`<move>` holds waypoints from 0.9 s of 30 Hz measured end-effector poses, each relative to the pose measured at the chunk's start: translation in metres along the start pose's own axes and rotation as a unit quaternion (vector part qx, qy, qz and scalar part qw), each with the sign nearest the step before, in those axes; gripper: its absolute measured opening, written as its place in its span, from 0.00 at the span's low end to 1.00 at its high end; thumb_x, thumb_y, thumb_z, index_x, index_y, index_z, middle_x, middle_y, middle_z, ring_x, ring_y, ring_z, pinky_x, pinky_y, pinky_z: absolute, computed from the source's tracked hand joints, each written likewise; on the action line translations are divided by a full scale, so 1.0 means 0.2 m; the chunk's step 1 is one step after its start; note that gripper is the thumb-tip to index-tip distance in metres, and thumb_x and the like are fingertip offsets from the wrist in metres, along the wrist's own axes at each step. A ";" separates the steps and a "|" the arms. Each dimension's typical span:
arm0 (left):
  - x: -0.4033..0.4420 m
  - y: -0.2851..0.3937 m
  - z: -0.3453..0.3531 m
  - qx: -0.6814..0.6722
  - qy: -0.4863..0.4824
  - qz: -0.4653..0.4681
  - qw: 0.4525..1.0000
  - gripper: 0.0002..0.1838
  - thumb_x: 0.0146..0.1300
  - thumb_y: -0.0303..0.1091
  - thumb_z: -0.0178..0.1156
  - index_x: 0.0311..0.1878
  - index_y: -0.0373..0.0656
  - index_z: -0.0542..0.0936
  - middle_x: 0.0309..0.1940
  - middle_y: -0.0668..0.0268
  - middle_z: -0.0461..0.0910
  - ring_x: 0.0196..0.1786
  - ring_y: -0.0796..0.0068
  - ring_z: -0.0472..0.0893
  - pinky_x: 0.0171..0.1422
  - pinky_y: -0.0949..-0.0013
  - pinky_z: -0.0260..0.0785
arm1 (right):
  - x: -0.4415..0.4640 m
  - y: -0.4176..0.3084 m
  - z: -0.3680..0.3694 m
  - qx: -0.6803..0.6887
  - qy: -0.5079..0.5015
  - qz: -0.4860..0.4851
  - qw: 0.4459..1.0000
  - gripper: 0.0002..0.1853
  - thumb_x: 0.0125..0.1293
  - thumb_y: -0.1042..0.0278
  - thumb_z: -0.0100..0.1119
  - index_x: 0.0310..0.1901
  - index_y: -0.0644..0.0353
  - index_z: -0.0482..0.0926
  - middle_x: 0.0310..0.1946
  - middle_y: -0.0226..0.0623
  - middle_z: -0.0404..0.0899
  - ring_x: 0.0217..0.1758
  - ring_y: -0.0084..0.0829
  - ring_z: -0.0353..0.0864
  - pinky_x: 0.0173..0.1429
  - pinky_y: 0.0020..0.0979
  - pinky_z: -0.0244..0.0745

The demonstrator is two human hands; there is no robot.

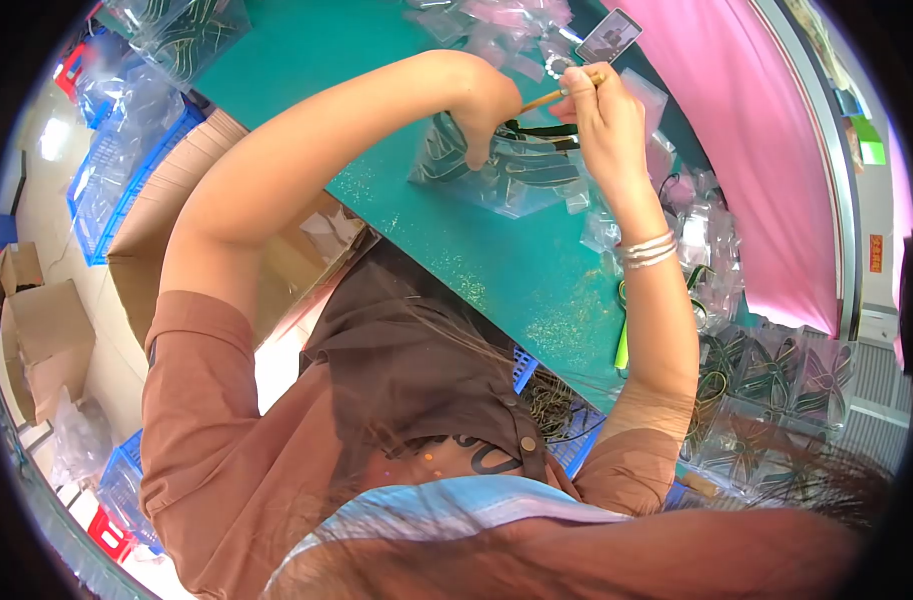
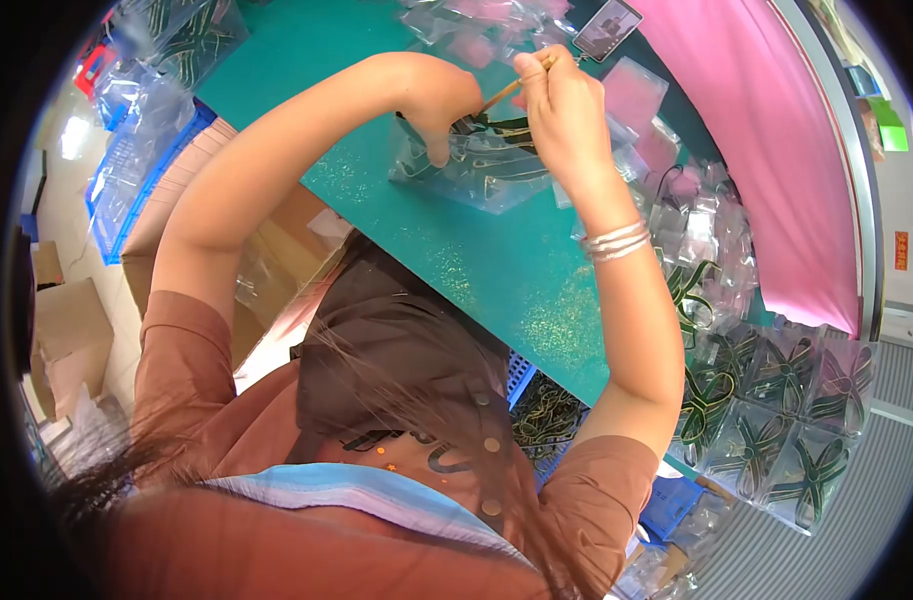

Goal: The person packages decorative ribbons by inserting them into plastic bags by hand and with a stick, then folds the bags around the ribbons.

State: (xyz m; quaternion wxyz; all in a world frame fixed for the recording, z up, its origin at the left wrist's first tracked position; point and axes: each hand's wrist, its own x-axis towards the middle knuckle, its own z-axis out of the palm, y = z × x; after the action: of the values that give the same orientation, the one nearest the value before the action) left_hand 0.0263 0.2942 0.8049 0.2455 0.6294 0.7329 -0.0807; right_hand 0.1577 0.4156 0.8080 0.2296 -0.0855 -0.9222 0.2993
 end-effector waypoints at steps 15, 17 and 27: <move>0.03 -0.06 0.03 -0.018 0.017 -0.003 1.000 0.35 0.42 0.49 0.79 0.54 0.41 0.84 0.58 0.61 0.76 0.54 0.57 0.83 0.56 0.54 0.77 | 0.22 0.06 0.05 -0.036 -0.015 0.033 0.999 0.19 0.79 0.56 0.52 0.40 0.67 0.77 0.25 0.38 0.84 0.31 0.29 0.89 0.37 0.29 0.82; 0.01 -0.06 0.02 -0.019 0.021 0.002 1.000 0.35 0.42 0.49 0.79 0.54 0.41 0.84 0.58 0.61 0.76 0.54 0.57 0.83 0.56 0.54 0.77 | 0.20 0.13 0.10 -0.064 -0.016 0.005 0.998 0.19 0.79 0.56 0.53 0.41 0.67 0.77 0.26 0.38 0.84 0.31 0.30 0.89 0.38 0.30 0.81; 0.01 -0.06 0.05 -0.001 0.064 0.009 0.998 0.42 0.43 0.51 0.80 0.62 0.41 0.80 0.64 0.61 0.75 0.57 0.56 0.83 0.59 0.54 0.77 | 0.19 0.24 0.04 -0.160 -0.030 -0.052 0.985 0.18 0.77 0.55 0.55 0.44 0.66 0.77 0.27 0.45 0.84 0.34 0.40 0.90 0.40 0.37 0.81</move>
State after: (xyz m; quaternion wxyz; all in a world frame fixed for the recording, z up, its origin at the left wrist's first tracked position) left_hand 0.0170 0.2892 0.7925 0.1992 0.6393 0.7417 -0.0374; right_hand 0.1209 0.4610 0.7881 0.2002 -0.0638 -0.9680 0.1375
